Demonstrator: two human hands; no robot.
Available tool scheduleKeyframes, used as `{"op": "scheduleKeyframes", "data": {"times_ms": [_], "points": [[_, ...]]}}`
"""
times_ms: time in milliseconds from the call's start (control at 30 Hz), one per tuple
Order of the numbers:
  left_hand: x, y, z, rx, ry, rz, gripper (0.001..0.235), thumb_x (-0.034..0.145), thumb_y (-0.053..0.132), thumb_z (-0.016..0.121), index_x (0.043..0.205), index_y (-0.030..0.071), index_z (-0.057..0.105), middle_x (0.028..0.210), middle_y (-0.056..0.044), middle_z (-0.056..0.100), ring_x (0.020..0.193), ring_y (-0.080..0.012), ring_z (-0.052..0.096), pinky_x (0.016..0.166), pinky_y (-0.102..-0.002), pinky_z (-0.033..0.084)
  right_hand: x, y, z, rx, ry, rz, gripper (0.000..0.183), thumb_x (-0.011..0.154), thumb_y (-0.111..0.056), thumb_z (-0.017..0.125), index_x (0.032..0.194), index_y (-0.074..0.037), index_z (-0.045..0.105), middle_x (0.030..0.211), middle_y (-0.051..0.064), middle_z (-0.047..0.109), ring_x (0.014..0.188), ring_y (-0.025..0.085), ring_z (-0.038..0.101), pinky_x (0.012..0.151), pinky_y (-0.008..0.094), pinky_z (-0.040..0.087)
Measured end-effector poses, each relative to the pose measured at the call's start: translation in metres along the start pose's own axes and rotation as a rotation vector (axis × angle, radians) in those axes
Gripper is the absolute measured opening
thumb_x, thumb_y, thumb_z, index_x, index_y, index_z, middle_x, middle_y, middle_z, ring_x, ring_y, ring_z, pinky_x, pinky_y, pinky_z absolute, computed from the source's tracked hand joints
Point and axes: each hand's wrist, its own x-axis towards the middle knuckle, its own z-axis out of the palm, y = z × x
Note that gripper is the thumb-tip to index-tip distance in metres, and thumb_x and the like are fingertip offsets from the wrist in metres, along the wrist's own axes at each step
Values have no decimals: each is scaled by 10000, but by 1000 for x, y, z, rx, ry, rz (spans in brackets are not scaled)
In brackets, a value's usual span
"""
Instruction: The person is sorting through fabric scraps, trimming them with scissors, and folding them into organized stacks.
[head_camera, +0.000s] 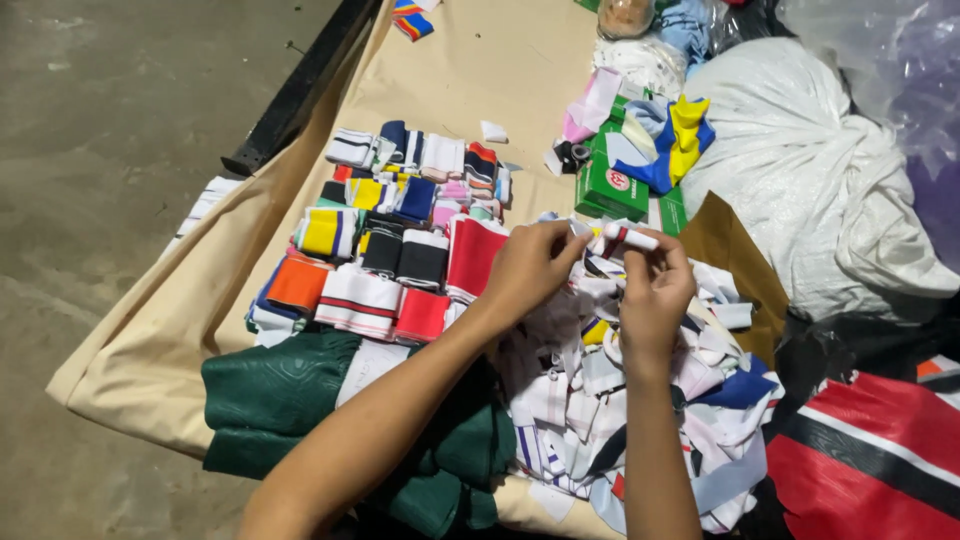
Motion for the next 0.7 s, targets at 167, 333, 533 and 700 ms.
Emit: {"op": "scheduleKeyframes", "data": {"times_ms": [167,333,533,700], "points": [[31,-18,-45,-203,508,-120,328,957,347,579,721,137,667,533,-82,620,608,-269,658,609,-375,518,21,-66,14,-573,-559,328,225,908,-139,753,1128,-103,730,1080,148,755,987,323,732,845,447,594],[43,-43,-90,-398,672,-213,318,974,316,565,726,156,683,521,-29,620,564,-137,589,581,-275,496,37,-138,57,-865,-967,267,214,896,-138,679,1087,-92,766,1019,211,795,982,481,739,837,536,583],[37,-31,-114,-165,367,-290,519,1028,466,441,957,63,760,929,-198,751,922,-385,732,818,-484,549,66,-72,130,-470,-990,152,262,897,-100,707,1151,-63,761,1070,235,763,1026,427,747,851,504,604],[47,-78,-110,236,156,-383,358,967,356,610,1162,80,727,1047,-125,763,1064,-365,709,908,-518,523,70,16,168,-328,-1040,235,245,916,-145,716,1149,-99,780,1075,190,771,1077,336,716,897,473,587]]}}
